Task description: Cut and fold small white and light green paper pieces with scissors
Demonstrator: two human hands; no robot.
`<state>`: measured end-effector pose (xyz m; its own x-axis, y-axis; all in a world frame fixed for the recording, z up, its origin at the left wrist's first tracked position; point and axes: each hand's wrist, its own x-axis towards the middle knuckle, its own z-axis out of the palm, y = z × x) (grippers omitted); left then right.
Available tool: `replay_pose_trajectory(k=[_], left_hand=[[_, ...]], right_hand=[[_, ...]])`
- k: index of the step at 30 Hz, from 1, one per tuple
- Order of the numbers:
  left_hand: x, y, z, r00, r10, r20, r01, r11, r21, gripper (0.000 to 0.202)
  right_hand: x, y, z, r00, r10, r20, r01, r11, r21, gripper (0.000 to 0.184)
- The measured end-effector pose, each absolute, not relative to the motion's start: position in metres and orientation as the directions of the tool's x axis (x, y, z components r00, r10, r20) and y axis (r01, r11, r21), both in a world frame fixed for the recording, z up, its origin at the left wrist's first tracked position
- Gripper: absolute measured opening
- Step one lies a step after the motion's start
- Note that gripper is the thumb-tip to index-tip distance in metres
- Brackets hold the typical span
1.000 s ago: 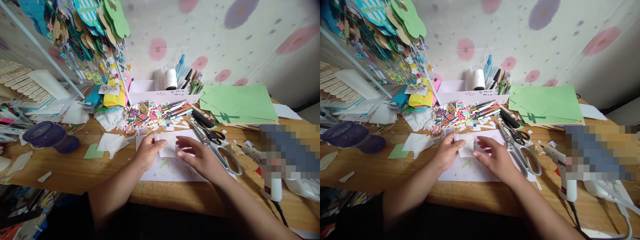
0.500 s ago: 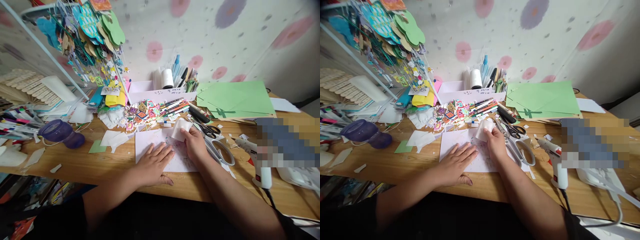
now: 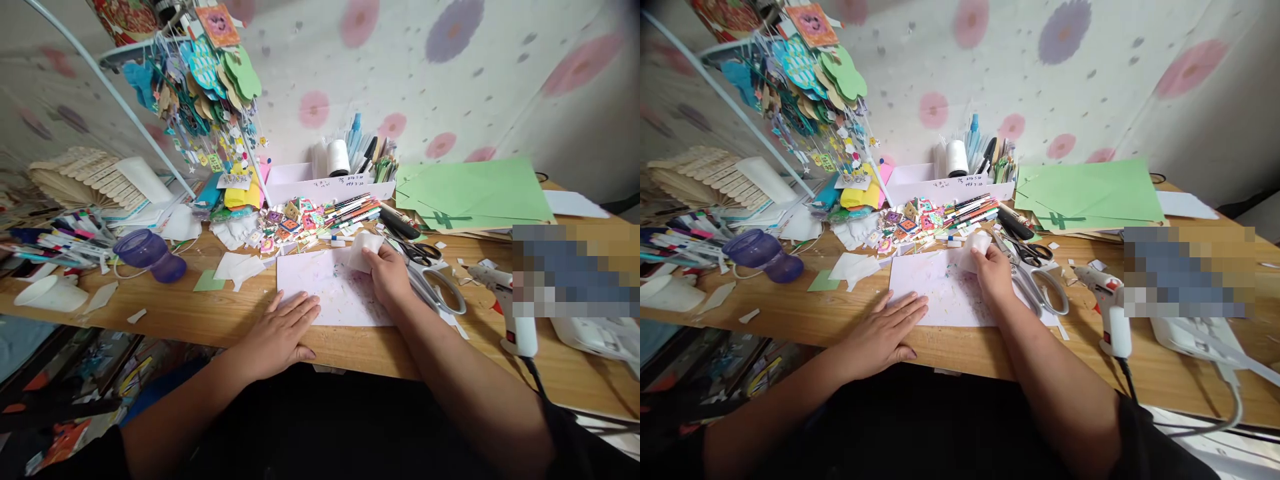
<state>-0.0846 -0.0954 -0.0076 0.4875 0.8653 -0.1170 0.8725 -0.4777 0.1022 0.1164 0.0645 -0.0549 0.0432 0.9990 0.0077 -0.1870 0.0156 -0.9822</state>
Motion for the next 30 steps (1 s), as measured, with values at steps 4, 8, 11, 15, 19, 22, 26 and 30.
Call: replay_pose_trajectory(k=[4,8,11,15,19,22,26,30], left_hand=[[-0.106,-0.116,-0.011,0.445,0.895,-0.012,0.891,-0.442,0.101,0.063],[-0.127,-0.124,-0.007,0.307,0.923,0.233,0.935,-0.339,0.108,0.032],[-0.117,-0.105,-0.001,0.232,0.865,0.445,0.955,-0.288,0.063,0.028],[-0.067,-0.058,-0.001,0.367,0.876,0.312,0.907,-0.412,0.089,0.030],[-0.033,-0.022,-0.011,0.444,0.880,0.168,0.876,-0.466,0.124,0.031],[-0.033,-0.011,-0.014,0.462,0.879,0.117,0.864,-0.476,0.166,0.019],[-0.041,-0.002,-0.008,0.473,0.880,0.047,0.852,-0.470,0.229,0.008],[-0.040,0.004,-0.003,0.493,0.870,0.023,0.834,-0.480,0.272,0.004]], right_hand=[[0.116,0.066,-0.055,0.036,0.999,-0.002,-0.207,0.005,-0.978,0.031],[0.114,0.066,-0.055,0.035,0.999,-0.012,-0.221,-0.004,-0.975,0.030],[0.113,0.066,-0.054,0.029,1.000,-0.011,-0.230,-0.004,-0.973,0.030],[0.113,0.065,-0.053,0.023,1.000,-0.001,-0.234,0.005,-0.972,0.029],[0.114,0.066,-0.053,0.025,1.000,0.010,-0.241,0.016,-0.970,0.025],[0.114,0.066,-0.053,0.023,1.000,0.006,-0.247,0.012,-0.969,0.024],[0.114,0.067,-0.052,0.015,1.000,-0.002,-0.242,0.002,-0.970,0.022],[0.113,0.067,-0.050,0.018,1.000,0.003,-0.202,0.007,-0.979,0.025]])
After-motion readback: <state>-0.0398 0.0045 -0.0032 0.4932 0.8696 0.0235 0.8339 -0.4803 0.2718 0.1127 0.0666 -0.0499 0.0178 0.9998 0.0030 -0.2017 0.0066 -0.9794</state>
